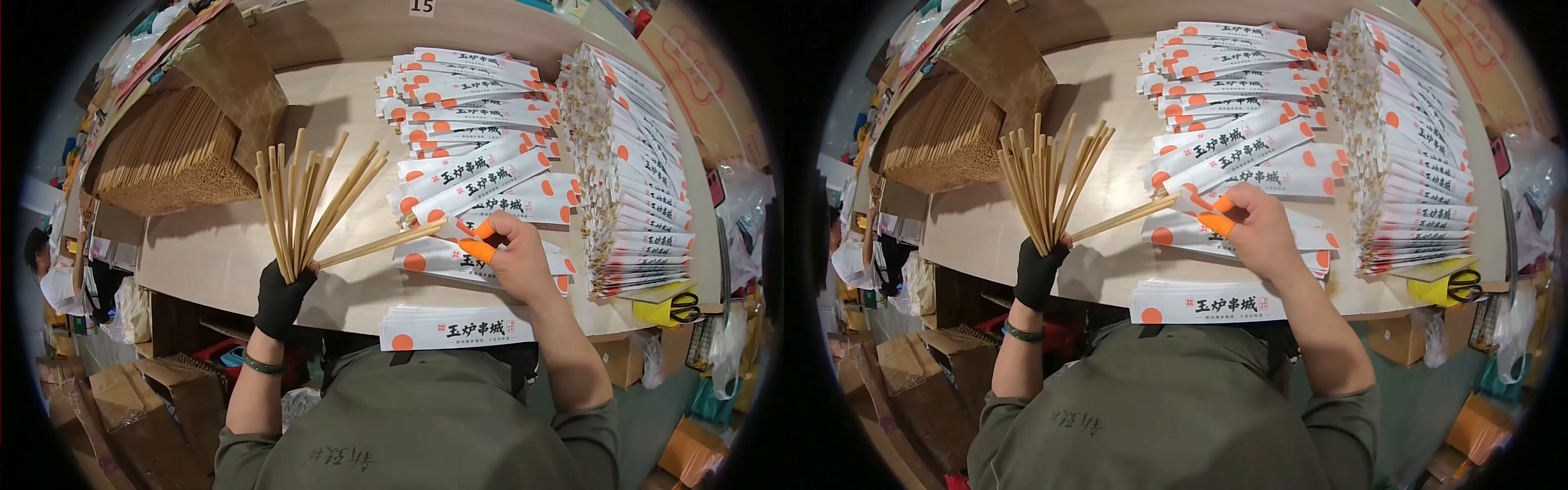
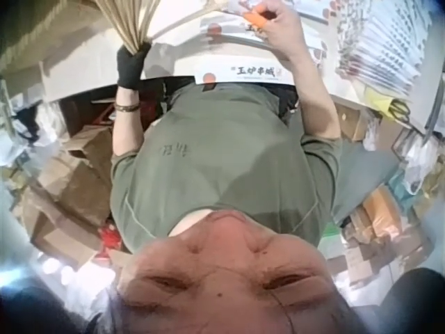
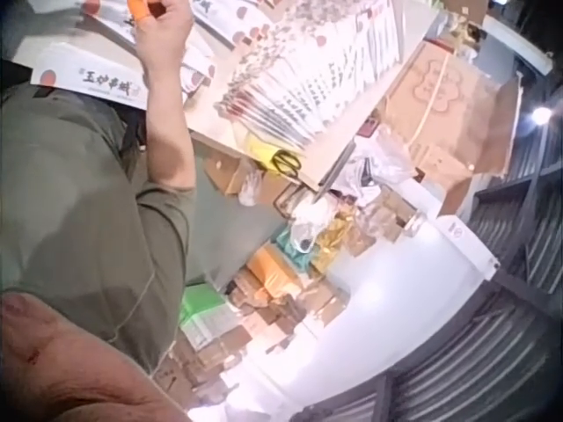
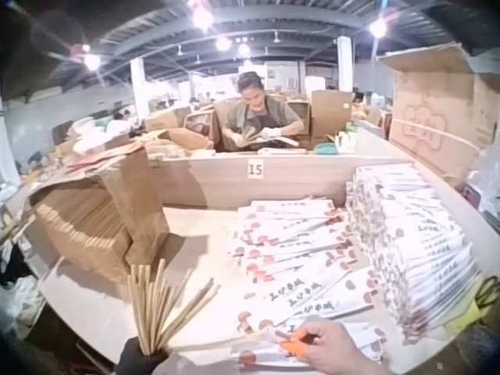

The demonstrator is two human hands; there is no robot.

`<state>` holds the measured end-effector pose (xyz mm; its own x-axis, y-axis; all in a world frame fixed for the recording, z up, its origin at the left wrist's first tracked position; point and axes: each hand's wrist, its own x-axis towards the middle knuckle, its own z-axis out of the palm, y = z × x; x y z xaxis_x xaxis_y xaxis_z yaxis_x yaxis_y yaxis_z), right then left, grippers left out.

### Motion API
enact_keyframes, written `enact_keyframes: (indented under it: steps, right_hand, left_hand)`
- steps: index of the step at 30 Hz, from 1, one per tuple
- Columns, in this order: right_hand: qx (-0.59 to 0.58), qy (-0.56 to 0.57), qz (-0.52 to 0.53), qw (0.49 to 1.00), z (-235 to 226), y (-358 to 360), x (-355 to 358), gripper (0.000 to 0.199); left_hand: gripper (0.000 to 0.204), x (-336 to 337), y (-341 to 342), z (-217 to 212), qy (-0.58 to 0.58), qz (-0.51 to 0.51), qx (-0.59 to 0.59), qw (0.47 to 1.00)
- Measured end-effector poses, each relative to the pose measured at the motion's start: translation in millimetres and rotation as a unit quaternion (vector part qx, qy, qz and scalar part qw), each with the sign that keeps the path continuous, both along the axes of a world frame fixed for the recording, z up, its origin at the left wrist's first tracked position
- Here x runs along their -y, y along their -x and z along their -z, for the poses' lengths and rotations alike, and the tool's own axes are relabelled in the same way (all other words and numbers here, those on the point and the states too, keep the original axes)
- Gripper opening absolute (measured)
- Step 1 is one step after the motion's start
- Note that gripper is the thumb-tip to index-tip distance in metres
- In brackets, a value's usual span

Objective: Packaging thin wooden sticks, likely fan ribs, into white paper sleeves.

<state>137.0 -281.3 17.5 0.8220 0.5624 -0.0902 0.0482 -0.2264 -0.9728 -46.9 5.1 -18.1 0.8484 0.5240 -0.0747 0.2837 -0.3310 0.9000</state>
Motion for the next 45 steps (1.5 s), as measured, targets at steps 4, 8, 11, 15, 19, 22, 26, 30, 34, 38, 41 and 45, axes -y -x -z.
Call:
enact_keyframes:
  steps: [4, 8, 11, 15, 19, 22, 26, 30, 34, 38, 41, 45]
  right_hand:
    - [0.21, 0.054, -0.066, 0.974, 2.3, 0.0, 5.0, 0.012]
    - [0.514, 0.039, -0.146, 0.844, -13.9, 15.3, -32.8, 0.01]
    - [0.508, 0.101, -0.135, 0.845, -4.2, 20.0, -58.2, 0.01]
    - [0.548, 0.095, -0.024, 0.831, 3.8, 11.0, -25.6, 0.019]
    - [0.541, 0.212, -0.185, 0.793, 36.0, 40.9, -6.5, 0.021]
    - [0.546, 0.151, -0.138, 0.812, 44.8, 40.9, -6.3, 0.013]
    - [0.51, 0.093, -0.071, 0.852, 46.6, 42.8, -6.9, 0.011]
    - [0.469, 0.087, -0.059, 0.877, 38.5, 36.3, -8.4, 0.014]
    - [0.178, 0.036, 0.015, 0.983, 19.1, 18.9, -9.2, 0.015]
    - [0.066, -0.003, 0.05, 0.997, -7.6, 0.9, -5.2, 0.018]
    - [0.069, -0.02, 0.022, 0.997, -7.9, -4.6, -0.4, 0.019]
    - [0.203, 0.018, -0.064, 0.977, -11.8, -10.9, 6.5, 0.014]
  left_hand:
    - [0.015, -12.7, 6.1, -7.3, -0.127, 0.04, -0.043, 0.99]
    - [0.027, 41.4, -32.5, -3.5, 0.178, 0.047, 0.148, 0.972]
    - [0.03, 77.6, -73.3, -3.3, 0.231, 0.015, 0.219, 0.948]
    - [0.018, 35.4, -60.5, 17.3, 0.179, -0.096, 0.091, 0.975]
    - [0.017, 35.0, -47.9, 25.9, 0.152, -0.162, 0.068, 0.973]
    - [0.019, 39.2, -44.8, 26.8, 0.141, -0.172, 0.083, 0.971]
    - [0.016, 31.2, -36.7, 25.5, 0.123, -0.167, 0.071, 0.976]
    - [0.015, 26.5, -25.4, 24.6, 0.116, -0.136, 0.046, 0.983]
    - [0.016, 16.1, -10.6, 12.0, 0.147, -0.083, 0.011, 0.986]
    - [0.017, 0.3, -2.0, -0.9, 0.154, -0.024, -0.038, 0.987]
    - [0.021, -7.7, -1.2, -7.6, 0.149, 0.003, -0.048, 0.988]
    - [0.022, -25.7, 0.7, -17.7, 0.134, 0.078, -0.102, 0.983]
